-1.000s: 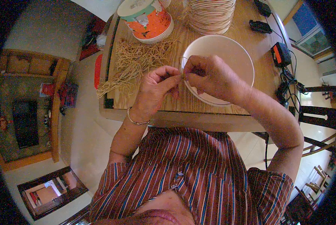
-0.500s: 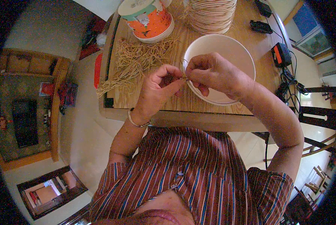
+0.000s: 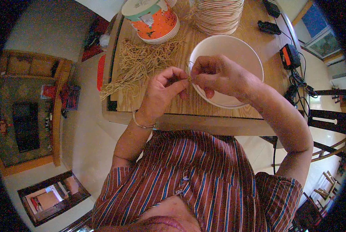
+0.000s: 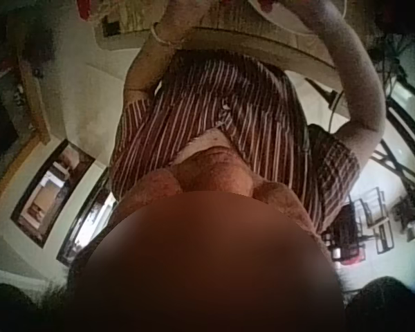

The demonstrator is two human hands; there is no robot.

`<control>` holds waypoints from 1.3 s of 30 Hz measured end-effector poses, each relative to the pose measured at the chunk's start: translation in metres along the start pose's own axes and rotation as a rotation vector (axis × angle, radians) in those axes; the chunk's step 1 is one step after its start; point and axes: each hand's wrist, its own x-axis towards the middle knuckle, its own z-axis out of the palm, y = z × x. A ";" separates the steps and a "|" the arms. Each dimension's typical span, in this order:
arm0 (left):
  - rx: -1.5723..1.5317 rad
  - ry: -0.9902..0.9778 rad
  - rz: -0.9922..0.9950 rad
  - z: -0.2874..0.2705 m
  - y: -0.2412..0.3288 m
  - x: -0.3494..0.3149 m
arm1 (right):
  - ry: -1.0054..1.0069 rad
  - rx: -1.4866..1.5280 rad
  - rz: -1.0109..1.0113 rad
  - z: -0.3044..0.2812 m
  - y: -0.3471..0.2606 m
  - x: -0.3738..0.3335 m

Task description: Thread string through holes in paper buckets to create handles.

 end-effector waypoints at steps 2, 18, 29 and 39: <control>-0.061 -0.015 -0.020 -0.001 -0.003 0.001 | 0.000 -0.014 -0.014 0.003 0.003 -0.001; 0.029 0.025 0.056 0.004 -0.004 -0.002 | 0.189 -0.327 -0.156 0.014 0.004 -0.003; 0.037 0.057 0.093 0.007 -0.004 -0.003 | 0.158 -0.232 -0.051 0.013 0.000 -0.006; 0.065 0.037 0.066 0.005 0.000 -0.004 | 0.086 -0.200 -0.008 0.009 -0.009 -0.004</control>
